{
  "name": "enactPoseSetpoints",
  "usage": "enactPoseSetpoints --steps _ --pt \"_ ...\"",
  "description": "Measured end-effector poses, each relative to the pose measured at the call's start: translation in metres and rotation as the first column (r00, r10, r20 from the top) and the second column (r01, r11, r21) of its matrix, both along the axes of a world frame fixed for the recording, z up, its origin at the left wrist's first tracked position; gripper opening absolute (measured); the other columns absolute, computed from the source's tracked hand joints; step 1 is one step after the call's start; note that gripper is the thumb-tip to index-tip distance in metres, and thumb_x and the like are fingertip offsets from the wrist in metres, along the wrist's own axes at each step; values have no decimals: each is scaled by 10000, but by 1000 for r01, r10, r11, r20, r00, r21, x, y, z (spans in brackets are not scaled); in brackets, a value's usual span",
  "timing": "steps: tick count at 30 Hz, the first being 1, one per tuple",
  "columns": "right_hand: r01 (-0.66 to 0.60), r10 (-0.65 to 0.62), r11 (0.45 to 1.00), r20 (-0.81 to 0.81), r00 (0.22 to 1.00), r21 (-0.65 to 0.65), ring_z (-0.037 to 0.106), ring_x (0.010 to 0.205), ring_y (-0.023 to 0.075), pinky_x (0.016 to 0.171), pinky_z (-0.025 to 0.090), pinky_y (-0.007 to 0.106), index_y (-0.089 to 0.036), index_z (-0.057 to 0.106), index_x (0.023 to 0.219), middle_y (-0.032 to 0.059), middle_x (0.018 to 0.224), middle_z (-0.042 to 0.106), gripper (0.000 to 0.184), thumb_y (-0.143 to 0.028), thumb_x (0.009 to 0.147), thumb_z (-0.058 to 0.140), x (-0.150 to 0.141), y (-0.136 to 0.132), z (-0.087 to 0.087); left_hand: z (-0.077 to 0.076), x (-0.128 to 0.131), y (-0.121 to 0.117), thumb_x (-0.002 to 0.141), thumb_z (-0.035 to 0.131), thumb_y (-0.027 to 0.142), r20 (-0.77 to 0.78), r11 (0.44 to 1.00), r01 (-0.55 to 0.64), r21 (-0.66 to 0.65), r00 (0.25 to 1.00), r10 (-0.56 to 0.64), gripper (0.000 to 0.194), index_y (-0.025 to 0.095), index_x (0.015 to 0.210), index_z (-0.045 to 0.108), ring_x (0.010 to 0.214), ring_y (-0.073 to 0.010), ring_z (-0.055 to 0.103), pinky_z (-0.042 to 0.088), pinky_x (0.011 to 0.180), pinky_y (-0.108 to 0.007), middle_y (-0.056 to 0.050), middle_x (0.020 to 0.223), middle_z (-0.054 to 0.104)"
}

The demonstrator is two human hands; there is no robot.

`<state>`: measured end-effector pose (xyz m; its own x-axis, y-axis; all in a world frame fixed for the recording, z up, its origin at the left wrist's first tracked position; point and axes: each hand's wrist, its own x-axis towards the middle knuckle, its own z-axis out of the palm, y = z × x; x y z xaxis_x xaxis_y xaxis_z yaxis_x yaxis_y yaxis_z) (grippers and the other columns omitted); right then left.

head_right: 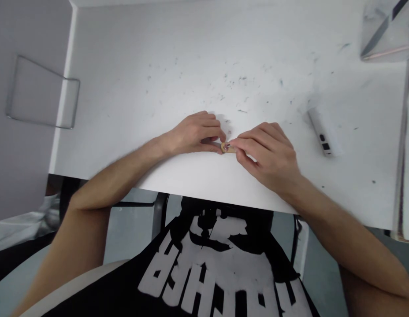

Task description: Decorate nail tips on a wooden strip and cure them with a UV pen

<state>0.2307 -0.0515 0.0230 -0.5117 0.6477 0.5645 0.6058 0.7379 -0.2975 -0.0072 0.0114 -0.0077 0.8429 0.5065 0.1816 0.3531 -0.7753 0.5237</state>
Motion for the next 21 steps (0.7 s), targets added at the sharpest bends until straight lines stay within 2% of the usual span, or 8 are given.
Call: enactPoseSetpoints --steps 5,10,16,21 --pt "-18 20 999 -45 999 43 631 732 162 676 490 349 -276 645 989 -28 845 729 222 -104 849 661 0 1 -1 1 1 -1 968 507 601 -9 1000 -13 -8 1000 13 424 225 986 702 806 -172 530 386 810 -321 -31 797 620" --pt "-16 16 1000 -14 1000 -10 634 783 165 725 492 352 -285 661 1002 -20 891 735 244 -89 857 647 1 0 -2 2 1 0 968 500 610 -11 1000 -2 -12 1000 1 438 222 996 700 811 -171 534 384 813 -317 -33 800 624" --pt "-16 20 998 -70 997 53 629 760 157 686 473 331 -227 677 984 -1 858 739 205 -80 841 671 0 3 -5 -1 0 0 966 513 600 16 1000 1 12 1000 -1 420 223 995 697 803 -168 537 388 799 -313 -26 792 622" --pt "6 -6 1000 -50 999 12 634 781 164 716 493 344 -267 683 1000 -9 885 743 223 -94 864 651 1 3 -6 -1 0 0 966 514 599 5 1000 0 19 1000 0 420 221 1005 692 801 -169 539 391 796 -316 -27 796 625"
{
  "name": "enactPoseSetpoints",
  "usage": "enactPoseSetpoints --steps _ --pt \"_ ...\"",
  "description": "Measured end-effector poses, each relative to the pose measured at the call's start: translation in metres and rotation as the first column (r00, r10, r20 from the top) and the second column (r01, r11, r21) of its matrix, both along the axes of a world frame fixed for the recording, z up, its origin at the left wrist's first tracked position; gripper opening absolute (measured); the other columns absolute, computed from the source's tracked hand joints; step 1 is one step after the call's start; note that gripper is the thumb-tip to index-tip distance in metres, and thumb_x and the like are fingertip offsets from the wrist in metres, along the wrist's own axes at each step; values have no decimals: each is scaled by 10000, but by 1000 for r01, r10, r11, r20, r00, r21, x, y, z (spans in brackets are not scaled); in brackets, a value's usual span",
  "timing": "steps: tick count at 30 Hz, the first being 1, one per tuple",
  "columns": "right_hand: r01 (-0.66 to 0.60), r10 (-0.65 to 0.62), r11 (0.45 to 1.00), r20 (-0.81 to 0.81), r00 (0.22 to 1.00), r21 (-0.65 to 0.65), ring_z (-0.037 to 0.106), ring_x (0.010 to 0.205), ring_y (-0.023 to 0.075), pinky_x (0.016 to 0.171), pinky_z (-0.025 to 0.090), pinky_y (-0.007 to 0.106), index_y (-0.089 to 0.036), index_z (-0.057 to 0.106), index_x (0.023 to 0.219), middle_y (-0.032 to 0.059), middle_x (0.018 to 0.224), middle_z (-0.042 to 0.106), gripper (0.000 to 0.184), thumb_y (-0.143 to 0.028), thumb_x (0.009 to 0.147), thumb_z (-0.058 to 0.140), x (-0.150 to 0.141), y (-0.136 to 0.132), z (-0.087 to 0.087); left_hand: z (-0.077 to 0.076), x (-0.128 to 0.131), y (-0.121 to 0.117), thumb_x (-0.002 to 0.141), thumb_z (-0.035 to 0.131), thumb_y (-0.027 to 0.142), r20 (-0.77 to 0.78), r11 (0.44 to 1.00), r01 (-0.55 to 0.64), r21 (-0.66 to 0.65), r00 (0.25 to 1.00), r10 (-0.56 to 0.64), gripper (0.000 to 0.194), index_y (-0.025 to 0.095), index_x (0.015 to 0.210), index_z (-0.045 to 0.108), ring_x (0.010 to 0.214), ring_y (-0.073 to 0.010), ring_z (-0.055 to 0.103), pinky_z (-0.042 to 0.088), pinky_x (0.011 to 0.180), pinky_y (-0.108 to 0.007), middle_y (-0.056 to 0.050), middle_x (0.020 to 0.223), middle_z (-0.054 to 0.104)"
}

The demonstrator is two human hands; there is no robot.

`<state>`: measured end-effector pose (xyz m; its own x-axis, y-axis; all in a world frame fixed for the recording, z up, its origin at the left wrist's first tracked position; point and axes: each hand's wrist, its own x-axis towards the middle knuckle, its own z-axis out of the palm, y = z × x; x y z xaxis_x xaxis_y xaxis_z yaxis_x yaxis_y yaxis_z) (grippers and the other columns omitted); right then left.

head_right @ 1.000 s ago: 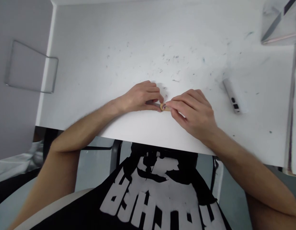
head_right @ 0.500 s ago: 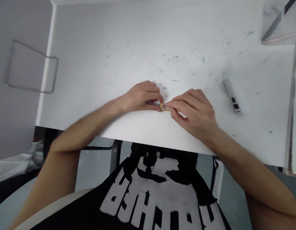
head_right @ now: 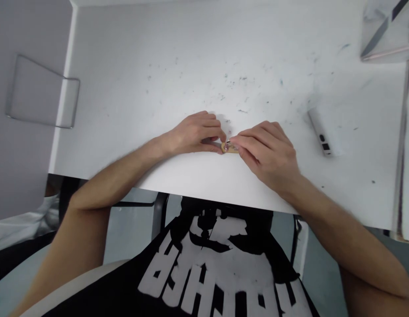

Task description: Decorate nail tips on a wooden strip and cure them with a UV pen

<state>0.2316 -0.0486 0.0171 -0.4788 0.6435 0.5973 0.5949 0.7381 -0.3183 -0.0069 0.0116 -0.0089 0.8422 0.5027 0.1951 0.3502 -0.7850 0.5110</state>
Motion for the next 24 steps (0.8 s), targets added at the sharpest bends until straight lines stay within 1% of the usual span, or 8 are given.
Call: enactPoseSetpoints --steps 3,7,12,14,19,22,24 --pt "9 -9 1000 -2 1000 -24 642 792 173 720 488 354 -274 688 1004 -5 883 740 220 -101 877 635 0 -1 2 1 0 0 966 515 602 -4 1000 -3 -5 1000 3 419 224 999 693 799 -166 535 389 798 -316 -24 799 623" --pt "-7 7 1000 5 1000 14 633 773 179 701 480 355 -244 676 998 8 862 734 217 -86 850 660 -1 -1 4 2 0 0 964 505 614 -16 1000 -4 -10 1000 3 432 227 1000 694 810 -169 538 389 805 -315 -28 808 625" --pt "-8 9 1000 38 999 -24 633 775 184 713 493 366 -280 655 995 -12 884 732 244 -87 844 662 0 -3 5 1 0 0 966 506 606 -3 1000 3 -9 1000 -3 427 225 997 698 801 -168 532 389 802 -312 -26 794 619" --pt "-16 16 1000 35 999 -14 625 754 176 697 493 364 -277 653 981 -13 868 729 235 -89 840 668 0 -3 6 1 0 0 966 509 603 1 1000 5 -16 1000 -5 423 227 994 699 799 -167 531 389 805 -314 -25 789 618" --pt "-64 64 998 26 998 -9 622 724 154 669 494 349 -276 660 974 -18 856 728 217 -96 852 657 -2 -2 5 2 0 0 957 504 628 -14 1000 2 -26 1000 -2 450 225 998 699 817 -174 539 391 815 -316 -32 796 624" --pt "-106 107 994 -17 994 37 623 702 144 632 492 332 -245 668 966 -11 846 735 195 -100 836 675 -2 -1 4 1 0 1 960 484 640 -18 1000 -4 -22 1000 3 470 224 999 700 821 -177 542 392 814 -318 -36 796 623" --pt "-121 121 992 -16 992 47 632 714 151 635 500 335 -228 669 983 3 858 742 217 -89 817 692 -3 -1 5 0 0 1 963 475 642 -15 1000 -6 -21 1000 6 475 225 1000 700 820 -177 542 392 814 -320 -37 797 623"
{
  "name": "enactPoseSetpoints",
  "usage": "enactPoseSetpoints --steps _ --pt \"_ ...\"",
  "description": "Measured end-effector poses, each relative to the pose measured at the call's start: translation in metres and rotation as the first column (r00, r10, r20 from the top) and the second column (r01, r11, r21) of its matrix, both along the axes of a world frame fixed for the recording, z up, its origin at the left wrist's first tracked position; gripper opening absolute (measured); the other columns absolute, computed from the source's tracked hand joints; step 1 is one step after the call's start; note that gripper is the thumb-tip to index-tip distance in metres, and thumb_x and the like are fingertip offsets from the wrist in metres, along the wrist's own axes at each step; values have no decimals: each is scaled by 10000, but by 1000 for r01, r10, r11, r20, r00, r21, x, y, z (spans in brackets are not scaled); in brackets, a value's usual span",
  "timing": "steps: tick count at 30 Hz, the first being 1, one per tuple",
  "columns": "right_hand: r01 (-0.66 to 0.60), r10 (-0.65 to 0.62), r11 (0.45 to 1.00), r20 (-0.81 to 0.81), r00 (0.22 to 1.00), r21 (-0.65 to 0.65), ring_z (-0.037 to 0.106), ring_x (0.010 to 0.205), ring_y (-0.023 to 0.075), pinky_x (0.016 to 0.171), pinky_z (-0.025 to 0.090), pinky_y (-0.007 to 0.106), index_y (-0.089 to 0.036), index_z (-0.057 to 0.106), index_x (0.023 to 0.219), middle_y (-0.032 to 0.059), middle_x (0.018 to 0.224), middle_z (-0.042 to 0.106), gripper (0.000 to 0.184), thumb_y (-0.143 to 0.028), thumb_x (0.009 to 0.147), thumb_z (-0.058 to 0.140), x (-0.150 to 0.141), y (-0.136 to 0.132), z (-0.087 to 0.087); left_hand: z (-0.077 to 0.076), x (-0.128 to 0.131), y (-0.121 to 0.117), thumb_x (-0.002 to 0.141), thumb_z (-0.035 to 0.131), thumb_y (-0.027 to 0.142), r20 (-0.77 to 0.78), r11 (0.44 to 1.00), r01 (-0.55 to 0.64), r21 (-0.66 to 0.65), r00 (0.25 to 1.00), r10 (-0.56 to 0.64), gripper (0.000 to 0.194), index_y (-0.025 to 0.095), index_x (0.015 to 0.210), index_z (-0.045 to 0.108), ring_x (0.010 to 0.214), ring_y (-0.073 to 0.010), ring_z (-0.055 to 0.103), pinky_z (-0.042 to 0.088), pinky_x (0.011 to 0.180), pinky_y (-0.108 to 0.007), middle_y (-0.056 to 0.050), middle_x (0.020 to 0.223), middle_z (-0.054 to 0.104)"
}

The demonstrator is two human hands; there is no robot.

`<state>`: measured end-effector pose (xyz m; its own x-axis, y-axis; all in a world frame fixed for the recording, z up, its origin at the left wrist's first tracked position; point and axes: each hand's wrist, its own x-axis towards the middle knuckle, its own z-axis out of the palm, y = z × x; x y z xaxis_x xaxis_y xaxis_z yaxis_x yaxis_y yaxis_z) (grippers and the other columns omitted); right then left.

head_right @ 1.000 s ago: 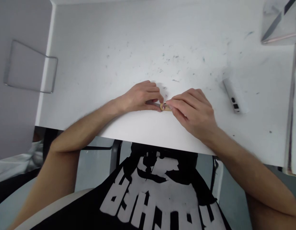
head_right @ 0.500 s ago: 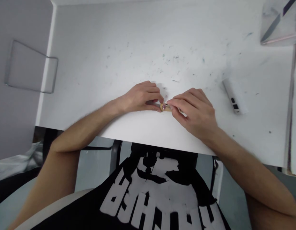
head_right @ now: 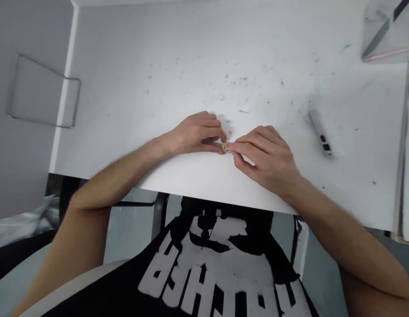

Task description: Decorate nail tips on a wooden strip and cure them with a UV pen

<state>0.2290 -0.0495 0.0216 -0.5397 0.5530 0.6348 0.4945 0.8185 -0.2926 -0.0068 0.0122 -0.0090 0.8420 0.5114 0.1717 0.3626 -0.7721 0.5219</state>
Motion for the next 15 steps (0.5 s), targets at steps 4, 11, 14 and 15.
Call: enactPoseSetpoints --steps 4,11,14,15 --pt "0 1 1000 33 999 -30 649 751 161 659 510 346 -246 668 995 8 876 743 251 -74 815 694 0 -1 0 -1 0 0 966 471 638 9 1000 1 1 1000 -1 476 223 1004 700 818 -177 541 393 816 -322 -36 799 623" --pt "6 -4 999 29 1000 -50 647 749 133 668 496 322 -281 664 980 -34 879 742 201 -126 851 676 -1 -1 -4 3 1 -1 964 474 639 9 1000 8 -13 1000 -8 482 214 1004 699 807 -175 542 396 809 -321 -37 792 623" --pt "5 -3 998 31 1000 -68 648 754 132 679 491 326 -292 668 979 -39 889 743 184 -143 871 661 0 -2 -3 3 1 -1 960 471 648 6 1000 5 -12 1000 -5 495 210 999 699 806 -174 544 395 806 -320 -40 798 628" --pt "5 -3 997 35 999 -73 647 758 132 682 492 327 -294 670 979 -40 889 743 182 -144 876 656 0 -2 -3 3 1 -1 961 474 643 13 1000 6 -8 1000 -6 492 207 996 699 804 -173 544 394 805 -318 -40 796 629"
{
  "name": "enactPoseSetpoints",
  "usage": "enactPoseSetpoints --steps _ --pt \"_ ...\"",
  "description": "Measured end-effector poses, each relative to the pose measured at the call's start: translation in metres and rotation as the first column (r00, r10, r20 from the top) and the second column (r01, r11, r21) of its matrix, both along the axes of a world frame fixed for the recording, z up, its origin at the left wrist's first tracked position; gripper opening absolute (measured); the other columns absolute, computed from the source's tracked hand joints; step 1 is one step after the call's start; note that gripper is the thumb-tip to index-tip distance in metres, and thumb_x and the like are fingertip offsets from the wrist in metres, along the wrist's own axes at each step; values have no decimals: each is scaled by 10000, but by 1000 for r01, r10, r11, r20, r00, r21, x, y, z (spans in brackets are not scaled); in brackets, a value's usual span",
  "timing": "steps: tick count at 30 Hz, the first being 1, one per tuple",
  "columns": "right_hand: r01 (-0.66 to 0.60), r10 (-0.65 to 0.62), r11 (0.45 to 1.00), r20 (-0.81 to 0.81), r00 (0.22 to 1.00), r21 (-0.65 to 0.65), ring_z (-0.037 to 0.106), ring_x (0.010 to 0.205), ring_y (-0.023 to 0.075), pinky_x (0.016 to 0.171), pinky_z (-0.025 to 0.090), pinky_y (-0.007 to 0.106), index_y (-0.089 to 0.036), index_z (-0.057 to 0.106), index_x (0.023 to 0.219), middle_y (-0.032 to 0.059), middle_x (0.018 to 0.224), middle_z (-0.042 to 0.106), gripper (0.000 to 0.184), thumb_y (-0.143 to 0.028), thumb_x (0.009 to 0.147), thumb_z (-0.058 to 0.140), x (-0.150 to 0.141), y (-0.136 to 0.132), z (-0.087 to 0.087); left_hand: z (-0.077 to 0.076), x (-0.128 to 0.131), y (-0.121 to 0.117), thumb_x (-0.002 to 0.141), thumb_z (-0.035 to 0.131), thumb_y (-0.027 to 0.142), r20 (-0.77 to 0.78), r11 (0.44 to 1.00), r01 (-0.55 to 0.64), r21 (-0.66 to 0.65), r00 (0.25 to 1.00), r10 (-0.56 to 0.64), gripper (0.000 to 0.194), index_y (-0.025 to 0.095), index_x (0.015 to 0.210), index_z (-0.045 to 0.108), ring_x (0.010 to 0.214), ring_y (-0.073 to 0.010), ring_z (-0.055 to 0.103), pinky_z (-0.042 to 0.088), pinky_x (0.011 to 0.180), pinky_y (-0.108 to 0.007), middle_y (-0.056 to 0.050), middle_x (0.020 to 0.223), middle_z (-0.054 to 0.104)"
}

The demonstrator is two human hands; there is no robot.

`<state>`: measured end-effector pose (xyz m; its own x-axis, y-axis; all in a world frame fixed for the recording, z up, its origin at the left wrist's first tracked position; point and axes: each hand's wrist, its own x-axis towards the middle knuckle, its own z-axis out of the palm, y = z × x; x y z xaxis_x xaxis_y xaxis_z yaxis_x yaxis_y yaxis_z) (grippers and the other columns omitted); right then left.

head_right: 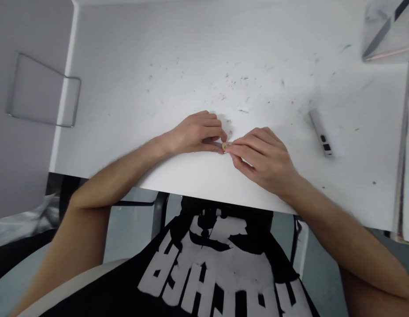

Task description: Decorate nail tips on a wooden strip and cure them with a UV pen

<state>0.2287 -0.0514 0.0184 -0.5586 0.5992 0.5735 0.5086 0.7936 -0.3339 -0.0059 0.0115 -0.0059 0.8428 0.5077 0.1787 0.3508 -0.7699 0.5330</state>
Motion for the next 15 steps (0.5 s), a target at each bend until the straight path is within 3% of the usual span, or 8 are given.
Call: enactPoseSetpoints --steps 9,15 --pt "10 -9 997 -15 1000 74 637 772 138 666 490 316 -223 684 1022 -5 911 747 199 -112 857 681 2 4 -3 -1 0 -1 971 500 604 9 1000 -2 23 1000 2 448 203 994 698 793 -161 539 388 805 -306 -26 785 622" --pt "45 -45 999 -8 999 16 650 788 142 696 500 332 -272 700 1004 -14 917 753 178 -142 904 631 1 2 -2 -2 0 0 971 525 578 3 1000 1 23 1000 -1 406 211 993 696 791 -160 534 390 806 -309 -22 788 620"
